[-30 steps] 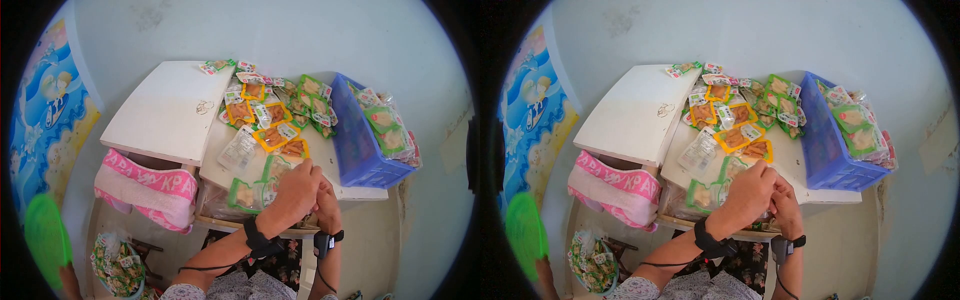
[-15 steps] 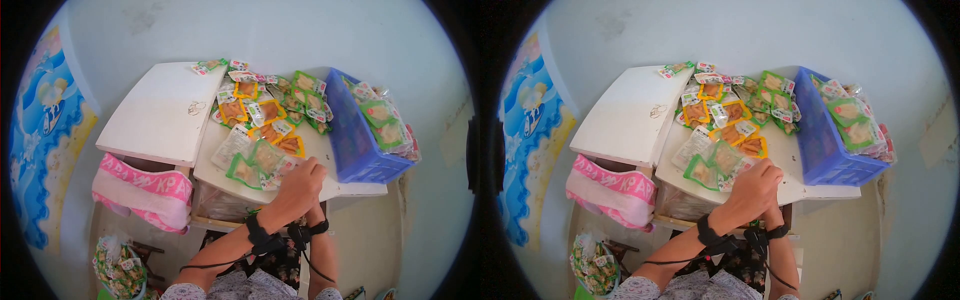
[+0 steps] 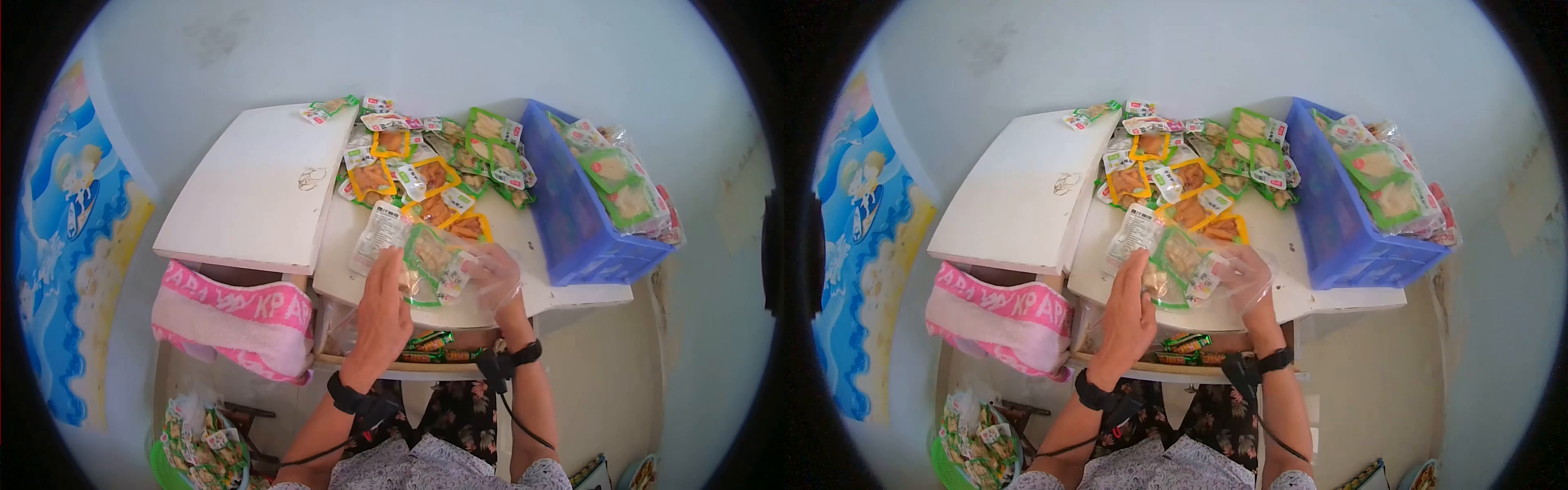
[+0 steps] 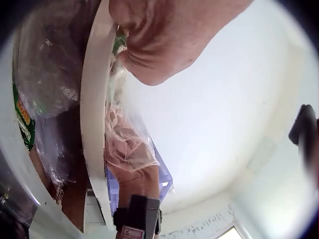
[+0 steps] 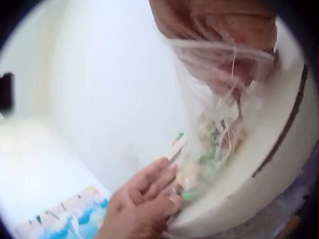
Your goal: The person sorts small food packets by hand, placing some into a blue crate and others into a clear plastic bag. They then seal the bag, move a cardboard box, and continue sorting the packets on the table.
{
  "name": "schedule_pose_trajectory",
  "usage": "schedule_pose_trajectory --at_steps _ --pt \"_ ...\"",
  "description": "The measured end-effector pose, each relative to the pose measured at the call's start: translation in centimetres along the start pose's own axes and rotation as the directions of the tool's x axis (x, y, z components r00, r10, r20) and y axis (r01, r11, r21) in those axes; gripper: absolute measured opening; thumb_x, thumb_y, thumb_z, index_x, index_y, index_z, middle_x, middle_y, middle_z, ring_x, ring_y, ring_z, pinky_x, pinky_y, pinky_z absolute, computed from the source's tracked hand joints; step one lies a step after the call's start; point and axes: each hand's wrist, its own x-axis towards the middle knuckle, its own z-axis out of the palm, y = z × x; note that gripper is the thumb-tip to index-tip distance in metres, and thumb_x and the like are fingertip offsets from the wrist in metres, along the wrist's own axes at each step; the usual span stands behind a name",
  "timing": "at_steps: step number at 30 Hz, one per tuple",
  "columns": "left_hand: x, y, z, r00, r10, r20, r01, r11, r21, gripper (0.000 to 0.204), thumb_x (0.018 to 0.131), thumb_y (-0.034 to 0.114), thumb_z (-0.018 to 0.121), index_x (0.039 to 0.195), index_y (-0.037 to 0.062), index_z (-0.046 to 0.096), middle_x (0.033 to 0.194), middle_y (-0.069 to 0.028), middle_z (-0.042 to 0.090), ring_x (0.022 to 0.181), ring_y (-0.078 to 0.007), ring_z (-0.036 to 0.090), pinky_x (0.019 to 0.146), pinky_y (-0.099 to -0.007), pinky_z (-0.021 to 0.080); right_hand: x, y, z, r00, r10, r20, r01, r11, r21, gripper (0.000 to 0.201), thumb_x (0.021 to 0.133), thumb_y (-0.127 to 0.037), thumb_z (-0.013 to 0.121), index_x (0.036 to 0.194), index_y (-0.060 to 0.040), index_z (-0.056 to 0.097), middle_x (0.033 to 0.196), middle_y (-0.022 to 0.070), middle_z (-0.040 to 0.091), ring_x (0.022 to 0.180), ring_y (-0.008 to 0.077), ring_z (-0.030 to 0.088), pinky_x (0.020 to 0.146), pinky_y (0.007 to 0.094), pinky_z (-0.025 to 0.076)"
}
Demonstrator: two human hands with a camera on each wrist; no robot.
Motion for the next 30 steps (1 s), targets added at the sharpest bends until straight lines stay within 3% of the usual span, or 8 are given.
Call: schedule_pose_trajectory --at_steps 2,5,11,19,22,26,29,30 --pt "0.4 -0.4 -0.2 0.999 -0.001 0.050 0.003 0.999 -0.039 0.075 0.078 -0.015 0.051 0.151 -0.0016 0.040 0.144 -0.0277 0.050 0.132 -0.0451 0.050 0.110 -0.0482 0.044 0.7 2.3 0.4 0.971 -0.226 -0.079 0.196 0.941 -0.276 0.025 0.091 -0.012 0.073 0.115 -0.0028 0.071 0.089 0.0004 0.067 0.066 0.0066 0.055 0.056 0.0252 0.043" --pt "1.5 -1.4 -0.9 0.990 0.018 0.140 -0.004 0.995 -0.100 0.078 0.076 -0.016 0.050 0.152 0.0003 0.041 0.139 -0.0280 0.055 0.129 -0.0448 0.053 0.108 -0.0476 0.045 1.2 1.5 0.7 0.960 -0.231 -0.160 0.176 0.937 -0.303 0.020 0.092 -0.008 0.072 0.111 -0.0011 0.071 0.094 0.0017 0.068 0.066 0.0070 0.056 0.055 0.0256 0.044" --pt "2.2 -0.7 -1.9 0.969 -0.021 0.247 0.063 0.985 -0.162 0.074 0.076 -0.019 0.045 0.146 0.0036 0.052 0.141 -0.0217 0.059 0.133 -0.0386 0.055 0.111 -0.0426 0.044 1.0 -1.1 -0.2 0.996 0.053 -0.070 -0.061 0.991 -0.121 0.014 0.091 -0.005 0.069 0.104 0.0001 0.073 0.084 0.0011 0.067 0.065 0.0071 0.056 0.053 0.0250 0.043" --pt "2.6 0.1 -2.9 0.929 0.225 0.294 -0.238 0.971 0.008 0.071 0.080 -0.014 0.048 0.149 0.0025 0.051 0.154 -0.0198 0.049 0.151 -0.0362 0.037 0.120 -0.0439 0.036 1.3 2.0 -0.7 0.975 -0.172 -0.143 0.136 0.962 -0.236 0.018 0.090 -0.009 0.073 0.106 -0.0012 0.076 0.084 0.0037 0.072 0.068 0.0135 0.056 0.067 0.0311 0.050" --pt "3.2 1.5 -2.5 0.939 0.190 0.287 -0.142 0.974 -0.179 0.061 0.085 -0.003 0.055 0.146 -0.0021 0.051 0.156 -0.0217 0.044 0.153 -0.0425 0.029 0.124 -0.0496 0.029 1.4 2.4 -0.7 0.984 -0.137 -0.109 0.115 0.975 -0.191 0.021 0.091 -0.010 0.073 0.110 -0.0020 0.076 0.088 0.0055 0.074 0.069 0.0138 0.057 0.068 0.0311 0.050" --pt "2.9 0.1 -0.2 0.945 0.144 0.293 -0.113 0.987 -0.118 0.059 0.094 0.010 0.059 0.151 0.0004 0.048 0.162 -0.0195 0.039 0.155 -0.0412 0.024 0.126 -0.0485 0.024 1.0 0.9 -0.3 0.987 -0.123 -0.108 0.117 0.991 -0.057 0.018 0.093 -0.005 0.072 0.110 0.0002 0.075 0.092 0.0024 0.072 0.079 0.0102 0.060 0.072 0.0287 0.052" --pt "2.8 -0.2 0.2 0.893 0.202 0.403 -0.226 0.974 0.012 0.056 0.097 0.018 0.061 0.150 0.0035 0.051 0.162 -0.0182 0.038 0.155 -0.0410 0.024 0.126 -0.0512 0.022 0.1 -2.6 0.3 0.993 -0.084 -0.083 0.030 0.855 -0.518 0.020 0.094 -0.006 0.069 0.113 -0.0012 0.074 0.091 0.0049 0.073 0.075 0.0111 0.062 0.073 0.0289 0.053" --pt "2.9 0.0 -0.1 0.870 0.225 0.439 -0.271 0.962 0.043 0.055 0.097 0.020 0.062 0.149 0.0053 0.052 0.162 -0.0176 0.038 0.155 -0.0408 0.024 0.126 -0.0529 0.022 0.3 -1.6 0.2 0.991 -0.134 -0.031 0.106 0.889 -0.445 0.020 0.095 -0.007 0.069 0.114 -0.0014 0.074 0.090 0.0058 0.073 0.074 0.0115 0.061 0.072 0.0289 0.052"
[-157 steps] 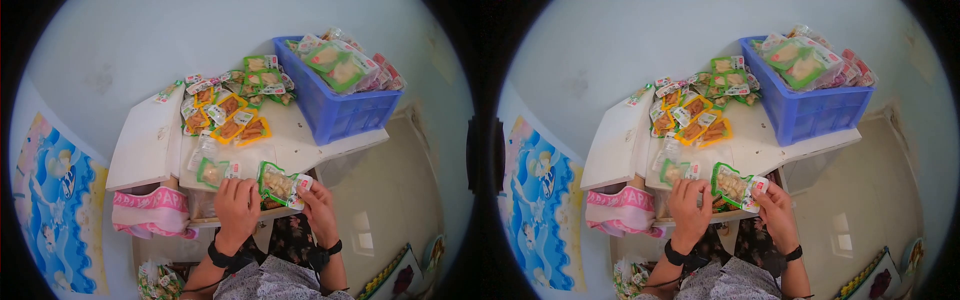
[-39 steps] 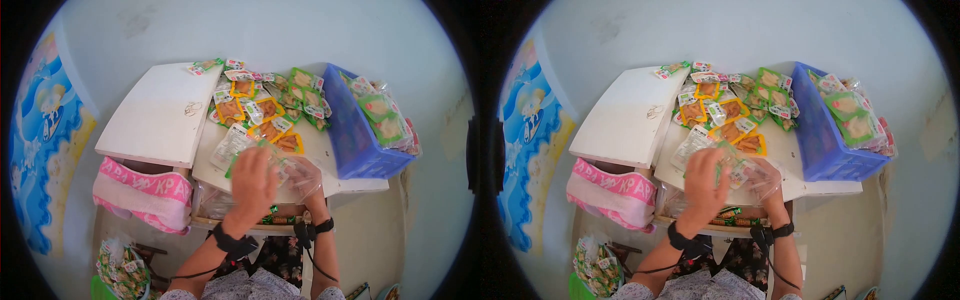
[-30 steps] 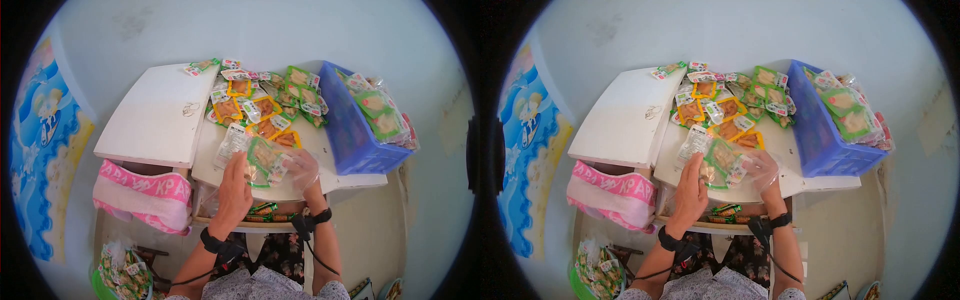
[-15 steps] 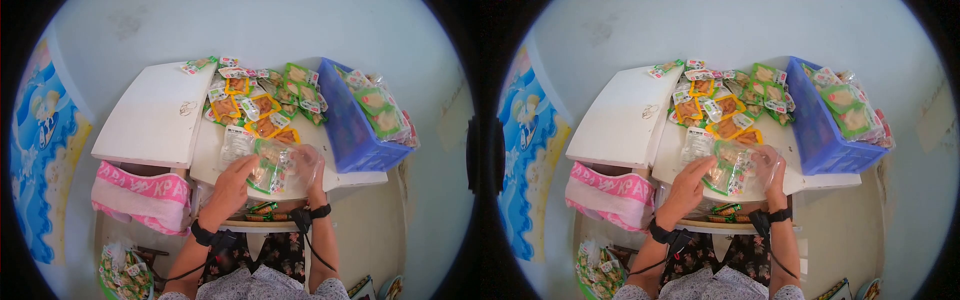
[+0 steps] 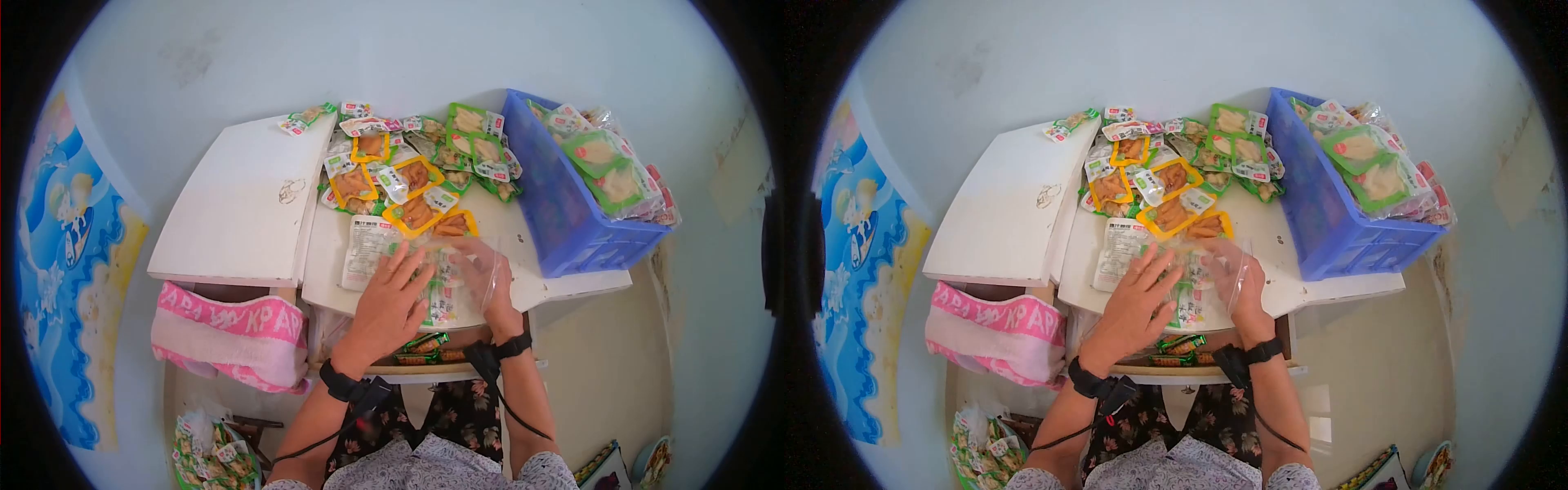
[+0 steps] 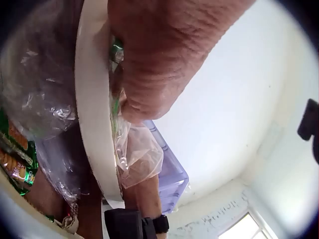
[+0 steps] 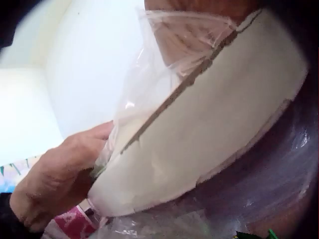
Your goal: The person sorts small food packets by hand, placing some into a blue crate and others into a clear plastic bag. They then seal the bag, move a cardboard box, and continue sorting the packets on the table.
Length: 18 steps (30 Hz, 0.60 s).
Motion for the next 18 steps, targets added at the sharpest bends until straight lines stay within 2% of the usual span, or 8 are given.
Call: schedule_pose_trajectory --at_steps 2,5,8,11,14,17,18 --pt "0.1 0.0 -0.4 0.998 0.032 0.053 -0.036 0.997 0.069 0.053 0.098 0.023 0.062 0.148 0.0089 0.054 0.163 -0.0161 0.038 0.155 -0.0405 0.025 0.126 -0.0562 0.021 0.1 2.9 1.0 0.988 -0.149 0.030 0.141 0.973 0.182 0.020 0.096 -0.009 0.068 0.114 -0.0018 0.074 0.088 0.0076 0.072 0.071 0.0122 0.061 0.071 0.0290 0.052" --pt "0.0 0.0 -0.6 0.996 0.038 0.085 -0.046 0.994 0.102 0.052 0.098 0.027 0.061 0.148 0.0133 0.056 0.163 -0.0136 0.039 0.154 -0.0404 0.026 0.125 -0.0600 0.020 0.4 3.2 1.4 0.958 -0.288 -0.013 0.286 0.956 -0.064 0.018 0.097 -0.008 0.066 0.112 -0.0002 0.073 0.090 0.0082 0.072 0.071 0.0133 0.062 0.070 0.0308 0.053" --pt "0.0 -0.4 -0.6 0.995 0.038 0.093 -0.048 0.993 0.107 0.053 0.098 0.030 0.062 0.149 0.0152 0.055 0.164 -0.0118 0.039 0.154 -0.0406 0.027 0.124 -0.0608 0.020 -0.2 0.9 0.7 0.991 -0.125 -0.047 0.130 0.985 0.113 0.016 0.096 -0.002 0.065 0.110 0.0004 0.073 0.095 0.0079 0.073 0.071 0.0135 0.063 0.067 0.0309 0.053" --pt "0.0 0.0 -0.9 0.995 0.018 0.101 -0.031 0.991 0.130 0.055 0.099 0.032 0.062 0.150 0.0158 0.054 0.164 -0.0108 0.038 0.154 -0.0406 0.027 0.124 -0.0605 0.020 -1.1 2.1 0.0 0.996 0.086 -0.031 -0.066 0.915 0.399 0.017 0.097 0.004 0.060 0.108 0.0009 0.072 0.099 0.0070 0.071 0.072 0.0131 0.064 0.065 0.0284 0.053" --pt "-0.1 0.6 -1.5 0.991 -0.015 0.130 -0.009 0.983 0.182 0.055 0.099 0.034 0.061 0.151 0.0165 0.053 0.164 -0.0107 0.038 0.154 -0.0405 0.027 0.124 -0.0606 0.021 -2.6 3.6 -1.3 0.985 -0.021 -0.169 0.088 0.913 0.399 0.016 0.099 0.006 0.057 0.107 0.0011 0.070 0.098 0.0058 0.070 0.070 0.0111 0.061 0.064 0.0250 0.052" --pt "0.4 1.6 -1.9 0.982 -0.060 0.178 0.011 0.964 0.264 0.056 0.099 0.036 0.061 0.151 0.0163 0.052 0.164 -0.0109 0.038 0.154 -0.0401 0.028 0.123 -0.0613 0.024 -3.7 3.3 -2.3 0.923 -0.013 -0.384 0.193 0.880 0.434 0.015 0.100 0.005 0.057 0.107 0.0022 0.069 0.090 0.0052 0.069 0.067 0.0105 0.061 0.063 0.0256 0.052" --pt "0.6 2.2 -2.2 0.976 -0.081 0.202 0.017 0.952 0.304 0.057 0.099 0.037 0.061 0.151 0.0158 0.052 0.163 -0.0113 0.039 0.153 -0.0400 0.028 0.122 -0.0619 0.025 -3.8 3.6 -2.2 0.922 -0.001 -0.388 0.188 0.876 0.443 0.015 0.099 0.005 0.057 0.108 0.0016 0.069 0.090 0.0053 0.069 0.067 0.0101 0.062 0.064 0.0252 0.053"
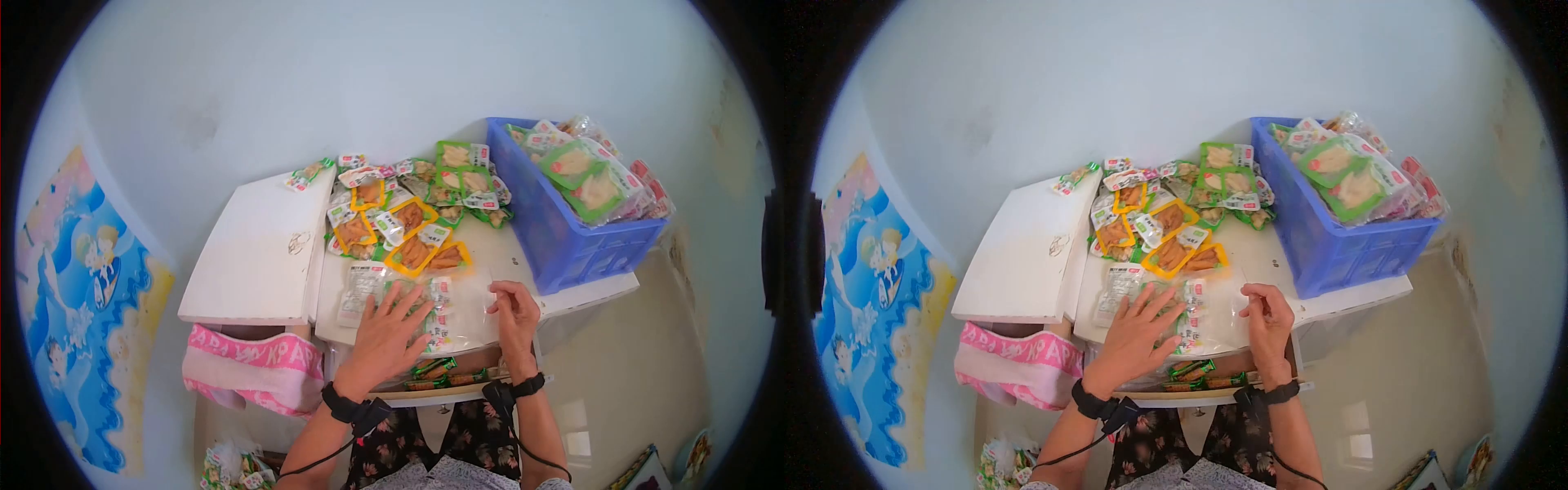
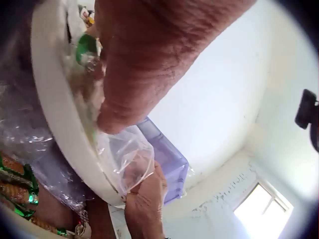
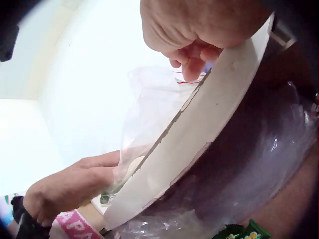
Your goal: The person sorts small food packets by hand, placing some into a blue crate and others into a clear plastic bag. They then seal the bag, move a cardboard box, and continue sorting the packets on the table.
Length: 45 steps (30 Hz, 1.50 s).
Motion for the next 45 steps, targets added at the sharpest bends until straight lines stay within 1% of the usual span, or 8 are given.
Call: schedule_pose_trajectory --at_steps 9,10,16,19,21,25,28,45 --pt "10.7 0.2 -1.5 0.965 0.049 -0.258 -0.084 0.988 -0.127 0.053 0.096 0.032 0.070 0.138 0.0013 0.060 0.134 -0.0190 0.065 0.128 -0.0409 0.057 0.108 -0.0464 0.046 -0.1 1.0 0.4 0.999 0.047 -0.009 -0.048 0.985 -0.163 0.019 0.097 0.005 0.059 0.113 -0.0014 0.067 0.088 0.0043 0.069 0.065 0.0089 0.060 0.060 0.0252 0.050" --pt "12.4 0.0 -1.2 0.962 0.025 -0.270 -0.074 0.983 -0.170 0.052 0.096 0.031 0.071 0.136 -0.0004 0.061 0.128 -0.0192 0.068 0.122 -0.0395 0.063 0.105 -0.0440 0.050 -0.1 0.8 0.3 0.998 0.055 -0.010 -0.056 0.978 -0.199 0.024 0.092 0.004 0.062 0.113 -0.0057 0.068 0.090 0.0104 0.076 0.072 0.0210 0.071 0.068 0.0322 0.055" --pt "23.0 -2.5 3.0 0.900 -0.436 0.030 0.274 0.509 -0.816 0.040 0.098 0.023 0.068 0.124 -0.0066 0.064 0.104 -0.0146 0.075 0.091 -0.0214 0.073 0.078 -0.0372 0.059 0.1 0.0 0.1 1.000 -0.005 -0.003 0.005 0.963 -0.268 0.021 0.089 -0.001 0.067 0.109 -0.0080 0.069 0.091 0.0111 0.074 0.077 0.0298 0.073 0.067 0.0375 0.056" --pt "26.3 -3.5 4.8 0.884 -0.465 0.037 0.314 0.535 -0.784 0.040 0.094 0.024 0.072 0.122 -0.0043 0.067 0.101 -0.0142 0.075 0.085 -0.0221 0.073 0.075 -0.0373 0.058 0.2 0.3 0.2 1.000 -0.020 0.001 0.020 0.963 -0.267 0.020 0.089 -0.004 0.068 0.108 -0.0088 0.069 0.091 0.0117 0.073 0.074 0.0318 0.071 0.065 0.0392 0.055" --pt "27.3 -3.3 5.2 0.921 -0.389 -0.026 0.332 0.816 -0.473 0.044 0.091 0.025 0.074 0.124 -0.0018 0.066 0.098 -0.0139 0.075 0.081 -0.0238 0.073 0.074 -0.0370 0.058 0.1 0.4 0.2 0.999 -0.032 -0.004 0.030 0.962 -0.270 0.018 0.089 -0.004 0.068 0.107 -0.0091 0.069 0.091 0.0122 0.072 0.073 0.0332 0.070 0.064 0.0404 0.054" --pt "27.3 0.2 5.7 0.989 -0.032 0.146 0.077 0.946 -0.314 0.053 0.085 0.029 0.078 0.129 0.0039 0.065 0.106 -0.0166 0.074 0.084 -0.0307 0.073 0.076 -0.0394 0.058 0.2 0.1 0.1 0.999 -0.047 0.001 0.045 0.962 -0.271 0.014 0.090 -0.005 0.067 0.104 -0.0090 0.068 0.094 0.0127 0.071 0.073 0.0351 0.069 0.064 0.0424 0.053" --pt "27.3 2.3 8.2 0.965 0.148 -0.214 -0.162 0.985 -0.050 0.053 0.083 0.029 0.079 0.129 0.0055 0.067 0.121 -0.0215 0.066 0.097 -0.0389 0.070 0.080 -0.0451 0.058 0.2 0.2 0.0 0.998 -0.065 0.016 0.067 0.949 -0.307 0.014 0.090 -0.005 0.067 0.104 -0.0088 0.067 0.095 0.0129 0.071 0.074 0.0363 0.069 0.064 0.0440 0.053" --pt "28.8 3.0 7.7 0.990 0.140 -0.012 -0.134 0.966 0.223 0.034 0.077 0.005 0.067 0.110 0.0001 0.063 0.110 -0.0232 0.064 0.090 -0.0425 0.069 0.073 -0.0517 0.057 0.1 0.2 -0.1 0.999 -0.008 -0.037 -0.002 0.965 -0.262 0.038 0.091 0.000 0.063 0.128 -0.0070 0.059 0.094 0.0154 0.073 0.077 0.0376 0.071 0.067 0.0443 0.055"
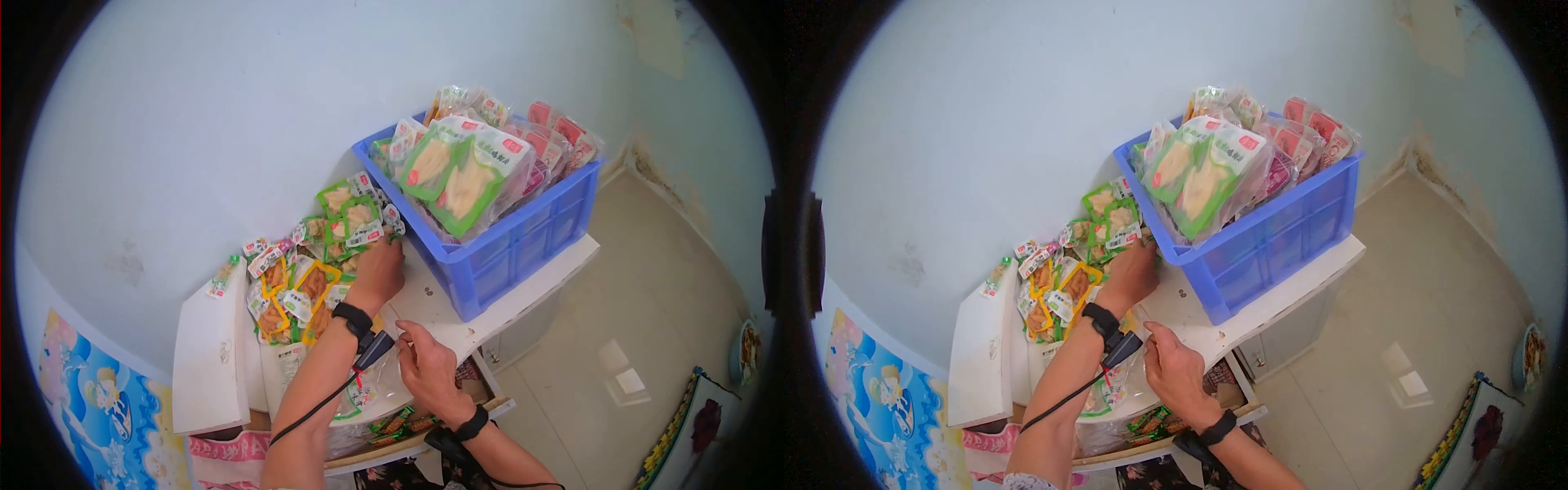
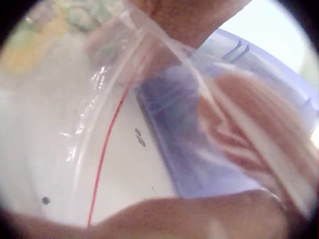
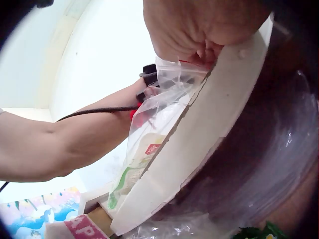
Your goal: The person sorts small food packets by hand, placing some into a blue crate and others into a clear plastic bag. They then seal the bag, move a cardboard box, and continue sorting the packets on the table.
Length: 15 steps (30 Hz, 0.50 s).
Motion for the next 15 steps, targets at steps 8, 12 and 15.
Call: schedule_pose_trajectory --at_steps 8,12,15 --pt "-4.8 -3.5 -3.4 0.933 -0.215 -0.288 0.054 0.877 -0.477 0.025 0.079 0.010 0.075 0.100 -0.0014 0.065 0.099 -0.0215 0.068 0.082 -0.0324 0.074 0.061 -0.0429 0.058 -0.3 0.3 0.5 0.997 -0.019 -0.073 0.021 1.000 0.018 0.028 0.091 -0.002 0.064 0.118 -0.0074 0.065 0.091 0.0133 0.072 0.075 0.0345 0.070 0.065 0.0420 0.055" --pt "-7.9 -5.8 -7.2 0.865 -0.480 0.145 0.210 0.083 -0.974 0.016 0.088 0.007 0.071 0.098 -0.0030 0.062 0.096 -0.0125 0.068 0.084 -0.0249 0.076 0.054 -0.0297 0.059 -0.5 0.3 0.6 0.994 -0.027 -0.106 0.030 0.999 0.024 0.024 0.091 -0.001 0.065 0.115 -0.0052 0.067 0.091 0.0130 0.072 0.071 0.0303 0.069 0.064 0.0382 0.054" --pt "-12.3 -5.0 -11.0 0.870 -0.464 0.164 0.047 -0.252 -0.967 0.015 0.091 0.003 0.065 0.103 -0.0033 0.060 0.097 -0.0137 0.068 0.083 -0.0282 0.076 0.054 -0.0267 0.060 -0.4 1.4 1.0 0.988 0.037 -0.150 -0.009 0.983 0.182 0.020 0.094 -0.001 0.065 0.114 -0.0030 0.066 0.089 0.0098 0.072 0.063 0.0176 0.062 0.061 0.0321 0.051"
